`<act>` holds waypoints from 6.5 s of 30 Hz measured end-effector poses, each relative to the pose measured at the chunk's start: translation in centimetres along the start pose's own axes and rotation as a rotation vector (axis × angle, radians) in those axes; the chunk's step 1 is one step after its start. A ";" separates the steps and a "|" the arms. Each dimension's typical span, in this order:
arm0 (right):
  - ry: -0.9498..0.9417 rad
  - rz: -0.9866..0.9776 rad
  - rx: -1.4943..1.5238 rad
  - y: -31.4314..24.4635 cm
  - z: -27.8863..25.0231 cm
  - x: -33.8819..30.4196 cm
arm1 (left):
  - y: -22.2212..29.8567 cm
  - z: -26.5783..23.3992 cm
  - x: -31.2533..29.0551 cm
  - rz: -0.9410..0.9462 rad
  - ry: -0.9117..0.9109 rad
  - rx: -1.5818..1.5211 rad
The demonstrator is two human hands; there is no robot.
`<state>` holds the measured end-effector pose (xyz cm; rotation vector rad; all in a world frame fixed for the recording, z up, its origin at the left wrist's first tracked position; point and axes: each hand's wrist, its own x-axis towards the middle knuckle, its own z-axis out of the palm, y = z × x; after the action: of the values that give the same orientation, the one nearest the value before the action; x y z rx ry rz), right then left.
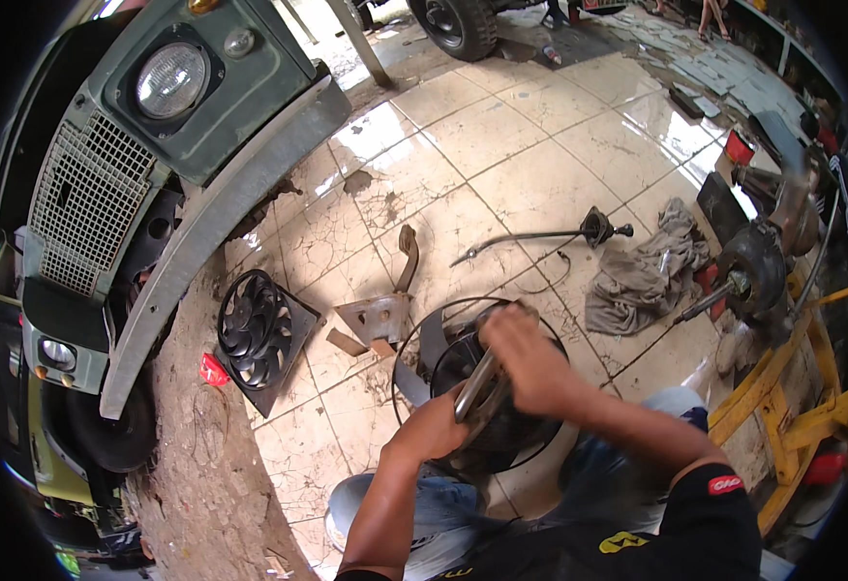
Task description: The person sits on the floor and uses a sanding block to polish a cylindrical metal part. They hold the part with one hand and rub the sanding block along its surface repeatedly.
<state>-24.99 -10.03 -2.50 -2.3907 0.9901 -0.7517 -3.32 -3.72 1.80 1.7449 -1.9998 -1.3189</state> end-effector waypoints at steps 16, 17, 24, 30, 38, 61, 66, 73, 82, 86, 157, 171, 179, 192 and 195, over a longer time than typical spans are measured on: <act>0.097 0.171 0.003 3.1 0.6 0.4 | 1.0 -0.4 0.3 0.007 -0.008 0.083; 0.123 0.300 0.053 3.5 1.0 0.5 | 1.1 -0.4 0.2 -0.023 -0.016 0.096; 0.007 -0.036 0.032 1.0 -1.2 0.9 | 1.0 -0.3 0.6 -0.102 -0.020 0.123; -0.053 -0.157 -0.017 -1.5 -1.2 -0.1 | 0.4 0.0 0.8 -0.030 0.025 0.108; -0.084 0.000 -0.080 1.0 -0.5 -0.4 | 2.4 -0.6 0.4 -0.160 -0.016 0.149; -0.017 0.060 0.158 3.8 -2.3 -0.3 | 1.4 -0.3 0.7 -0.061 -0.029 0.006; 0.014 -0.004 -0.006 1.9 -0.4 0.7 | 0.4 -0.5 0.2 -0.073 -0.031 -0.007; 0.061 0.138 0.164 4.7 -1.1 0.7 | 1.6 -0.6 0.3 -0.092 -0.043 -0.037; 0.045 0.169 0.179 3.7 -1.2 0.3 | 0.3 -0.2 0.1 -0.070 -0.015 -0.056; 0.013 0.017 -0.087 0.5 -0.4 0.3 | 0.1 -0.9 -0.1 -0.066 0.016 -0.019; -0.042 0.029 -0.072 0.0 -0.2 -1.1 | 2.2 -0.6 0.2 -0.179 -0.094 -0.020; -0.069 0.124 -0.039 2.0 -2.2 -0.2 | 1.5 -1.0 -0.8 -0.092 -0.080 0.048; -0.034 -0.029 -0.035 0.7 -1.7 -0.5 | 0.8 -1.1 -1.3 -0.111 -0.100 0.050; -0.095 0.095 -0.078 2.1 -1.6 0.4 | 1.1 -1.3 -1.0 -0.084 -0.095 0.009; -0.070 0.085 -0.052 -0.5 -1.3 0.5 | 0.5 -1.1 -0.8 -0.083 -0.106 -0.021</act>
<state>-25.30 -10.35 -1.10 -2.3847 1.0879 -0.6147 -2.72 -3.61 3.11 1.8020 -1.9792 -1.4819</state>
